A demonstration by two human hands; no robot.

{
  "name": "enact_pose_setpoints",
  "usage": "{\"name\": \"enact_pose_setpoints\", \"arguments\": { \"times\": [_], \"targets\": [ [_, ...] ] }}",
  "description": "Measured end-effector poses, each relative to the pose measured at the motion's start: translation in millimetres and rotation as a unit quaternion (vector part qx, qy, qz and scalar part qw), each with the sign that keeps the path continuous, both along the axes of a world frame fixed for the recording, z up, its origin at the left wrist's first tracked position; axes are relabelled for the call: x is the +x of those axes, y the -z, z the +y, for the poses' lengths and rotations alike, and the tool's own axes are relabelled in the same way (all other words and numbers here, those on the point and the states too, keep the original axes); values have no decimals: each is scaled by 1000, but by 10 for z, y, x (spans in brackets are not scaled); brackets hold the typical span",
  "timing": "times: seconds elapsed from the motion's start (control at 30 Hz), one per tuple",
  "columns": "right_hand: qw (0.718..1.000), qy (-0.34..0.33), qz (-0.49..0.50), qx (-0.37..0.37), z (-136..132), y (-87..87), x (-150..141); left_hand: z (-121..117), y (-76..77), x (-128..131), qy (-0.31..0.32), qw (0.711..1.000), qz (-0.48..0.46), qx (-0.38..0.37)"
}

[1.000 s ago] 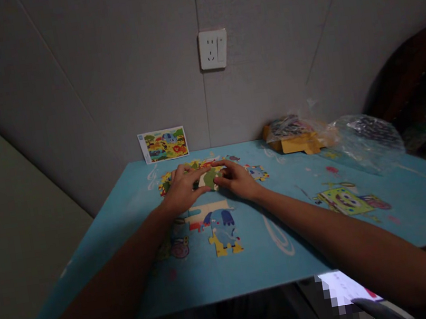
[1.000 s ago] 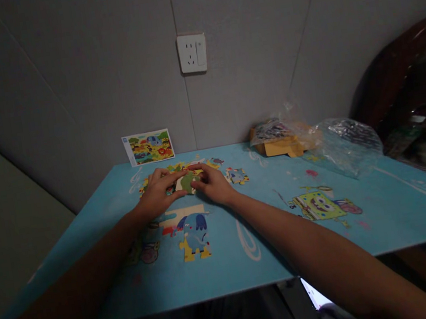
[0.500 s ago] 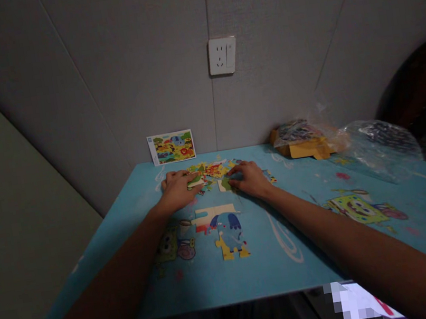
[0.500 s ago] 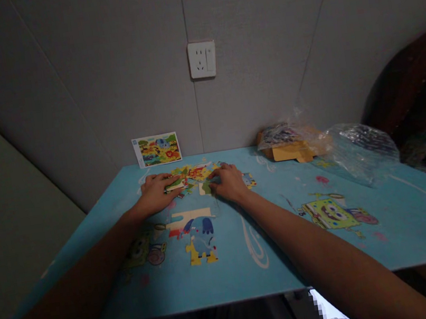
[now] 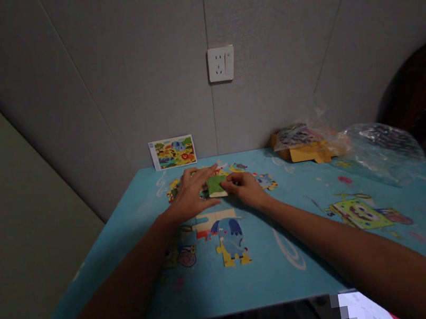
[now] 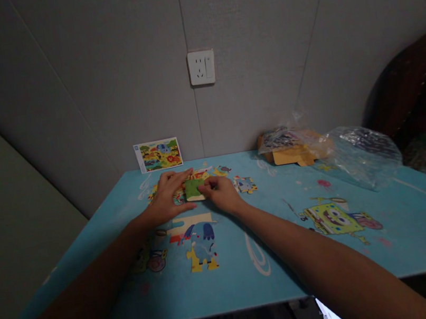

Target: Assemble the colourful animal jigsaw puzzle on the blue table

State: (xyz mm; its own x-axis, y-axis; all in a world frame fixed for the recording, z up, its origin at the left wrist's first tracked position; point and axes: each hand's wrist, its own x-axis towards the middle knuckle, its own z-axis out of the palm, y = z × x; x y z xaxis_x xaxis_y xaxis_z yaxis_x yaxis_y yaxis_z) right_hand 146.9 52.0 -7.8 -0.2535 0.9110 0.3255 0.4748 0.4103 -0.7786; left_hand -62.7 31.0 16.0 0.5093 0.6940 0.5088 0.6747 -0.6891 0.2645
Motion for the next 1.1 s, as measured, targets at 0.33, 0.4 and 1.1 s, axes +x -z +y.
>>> {"name": "enact_pose_setpoints", "arguments": {
  "times": [0.33,0.4,1.1],
  "targets": [
    [938,182,-288,67,157,4,253,254,176,-356,-225,969,52,-84],
    [932,190,-298,74,147,10,235,246,158,-341,-224,969,46,-91],
    [974,-32,-177,141,-71,-105,61,161,11,-355,-149,976,-6,-156]
  ]
}}
